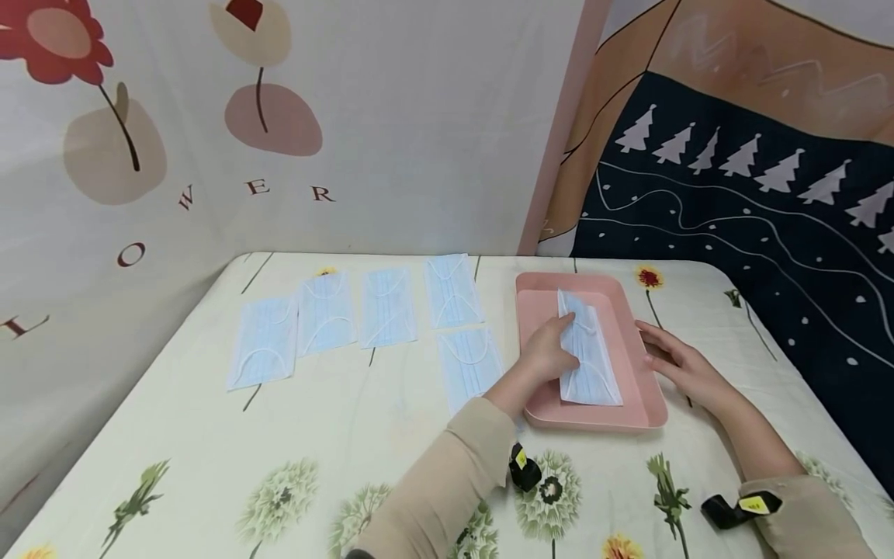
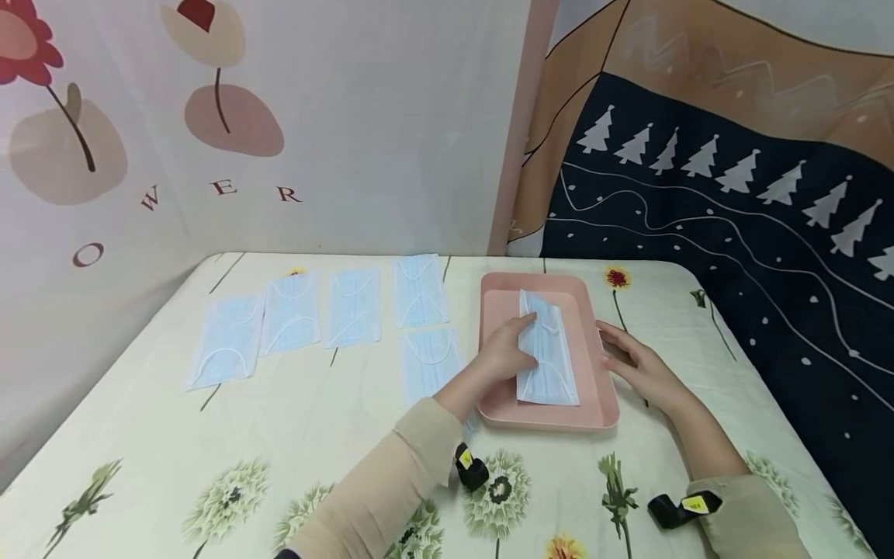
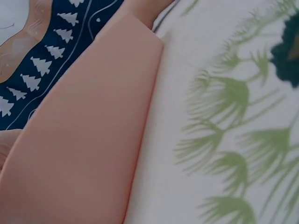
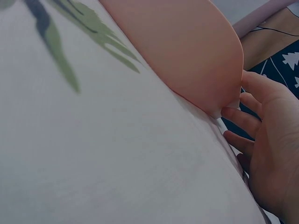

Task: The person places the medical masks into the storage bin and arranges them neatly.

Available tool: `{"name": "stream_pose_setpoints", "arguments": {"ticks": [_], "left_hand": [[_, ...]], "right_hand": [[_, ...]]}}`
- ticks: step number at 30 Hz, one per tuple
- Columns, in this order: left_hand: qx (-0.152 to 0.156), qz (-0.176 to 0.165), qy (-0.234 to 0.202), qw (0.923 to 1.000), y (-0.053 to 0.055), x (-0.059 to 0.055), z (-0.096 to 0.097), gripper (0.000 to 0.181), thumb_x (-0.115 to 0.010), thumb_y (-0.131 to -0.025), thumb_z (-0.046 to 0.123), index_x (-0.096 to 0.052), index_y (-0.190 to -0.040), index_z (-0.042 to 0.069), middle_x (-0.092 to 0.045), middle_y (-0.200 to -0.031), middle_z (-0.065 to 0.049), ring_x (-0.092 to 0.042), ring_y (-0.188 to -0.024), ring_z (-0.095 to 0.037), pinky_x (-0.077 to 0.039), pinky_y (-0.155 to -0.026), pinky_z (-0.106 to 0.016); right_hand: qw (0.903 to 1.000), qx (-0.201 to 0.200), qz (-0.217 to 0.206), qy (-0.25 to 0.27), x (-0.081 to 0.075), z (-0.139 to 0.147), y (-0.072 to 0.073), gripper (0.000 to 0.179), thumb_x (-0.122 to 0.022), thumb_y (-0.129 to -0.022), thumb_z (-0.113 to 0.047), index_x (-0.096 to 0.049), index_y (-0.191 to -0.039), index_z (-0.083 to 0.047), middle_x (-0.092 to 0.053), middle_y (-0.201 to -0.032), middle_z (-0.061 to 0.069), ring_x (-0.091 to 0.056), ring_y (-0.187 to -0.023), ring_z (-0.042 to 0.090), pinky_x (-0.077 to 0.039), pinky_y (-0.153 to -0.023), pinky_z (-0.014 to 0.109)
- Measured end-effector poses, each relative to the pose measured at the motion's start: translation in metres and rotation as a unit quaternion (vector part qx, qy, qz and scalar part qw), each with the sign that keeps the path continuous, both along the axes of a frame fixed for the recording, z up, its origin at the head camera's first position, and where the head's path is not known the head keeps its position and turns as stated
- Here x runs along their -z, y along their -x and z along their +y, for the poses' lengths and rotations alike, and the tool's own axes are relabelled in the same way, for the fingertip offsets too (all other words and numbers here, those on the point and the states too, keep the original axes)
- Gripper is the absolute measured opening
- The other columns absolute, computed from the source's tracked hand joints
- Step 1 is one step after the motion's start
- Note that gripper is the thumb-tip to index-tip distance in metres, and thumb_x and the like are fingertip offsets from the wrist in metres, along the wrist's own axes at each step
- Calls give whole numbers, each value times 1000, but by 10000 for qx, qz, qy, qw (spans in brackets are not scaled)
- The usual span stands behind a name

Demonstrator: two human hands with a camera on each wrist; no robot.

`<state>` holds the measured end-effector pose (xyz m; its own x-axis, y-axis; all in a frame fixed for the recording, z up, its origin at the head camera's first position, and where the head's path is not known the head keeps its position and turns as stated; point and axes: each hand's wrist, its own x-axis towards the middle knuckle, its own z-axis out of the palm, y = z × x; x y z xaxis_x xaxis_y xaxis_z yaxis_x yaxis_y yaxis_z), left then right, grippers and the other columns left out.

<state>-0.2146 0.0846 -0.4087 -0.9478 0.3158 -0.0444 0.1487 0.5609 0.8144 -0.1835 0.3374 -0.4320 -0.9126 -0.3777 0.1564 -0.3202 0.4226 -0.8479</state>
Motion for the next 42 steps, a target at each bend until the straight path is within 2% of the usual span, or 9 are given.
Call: {"name": "stream_pose_setpoints", "arguments": {"ticks": [7,10,13,17,25,28,36,42], "left_hand": [[-73,127,459,9988,-2,0,4,78,-78,-74,0,-44,-144,11,-42,-145,-14,-41,-131,-26,-38,-102,-30],[-87,243,847,9961,-4,-1,5,78,-80,-75,7,-44,-144,11,-44,-144,-12,-45,-127,-26,-39,-101,-33],[-94,350,1345,9902,-6,-1,6,76,-81,-77,17,-46,-144,14,-45,-142,-8,-47,-119,-24,-39,-98,-37],[-84,362,1823,9825,-7,-3,7,75,-81,-77,29,-47,-143,17,-46,-138,-4,-43,-108,-17,-36,-92,-34],[-28,340,2430,9694,-7,-2,9,74,-77,-79,42,-47,-143,21,-44,-121,-4,-36,-102,-15,-32,-87,-29],[-13,361,2566,9658,-7,-2,9,75,-76,-79,45,-47,-144,22,-43,-115,-4,-35,-99,-16,-32,-86,-29],[-46,307,2649,9638,-10,-4,10,73,-73,-81,47,-44,-145,26,-41,-104,-4,-31,-92,-16,-30,-80,-27],[-265,273,2454,9687,-12,-3,10,73,-70,-82,49,-42,-146,28,-41,-107,-7,-32,-93,-17,-31,-80,-28]], "right_hand": [[10000,-25,17,-6,0,1,0,57,-50,-100,-8,-24,-151,-3,-32,-143,33,-38,-118,-10,-35,-90,7],[10000,24,-31,-22,0,1,1,57,-50,-100,-11,-24,-151,-4,-32,-144,32,-38,-118,-11,-35,-90,7],[10000,55,-54,-61,0,2,1,57,-50,-101,-13,-24,-152,-5,-31,-144,32,-38,-118,-12,-34,-91,7],[9999,88,-86,-92,0,1,1,58,-50,-101,-15,-24,-152,-6,-30,-145,32,-37,-118,-12,-34,-91,7],[9998,104,-102,-123,-2,1,0,58,-50,-101,-16,-24,-152,-6,-30,-145,31,-36,-118,-13,-34,-90,6],[9998,107,-93,-126,-1,0,-1,58,-50,-101,-15,-24,-152,-6,-30,-146,31,-36,-118,-13,-33,-91,6],[9999,73,-80,-83,2,1,0,57,-50,-101,-14,-24,-151,-5,-29,-145,32,-37,-118,-13,-34,-91,7],[9999,65,-82,-111,2,2,-1,57,-49,-101,-15,-24,-151,-4,-30,-145,32,-37,-118,-13,-35,-91,7]]}}
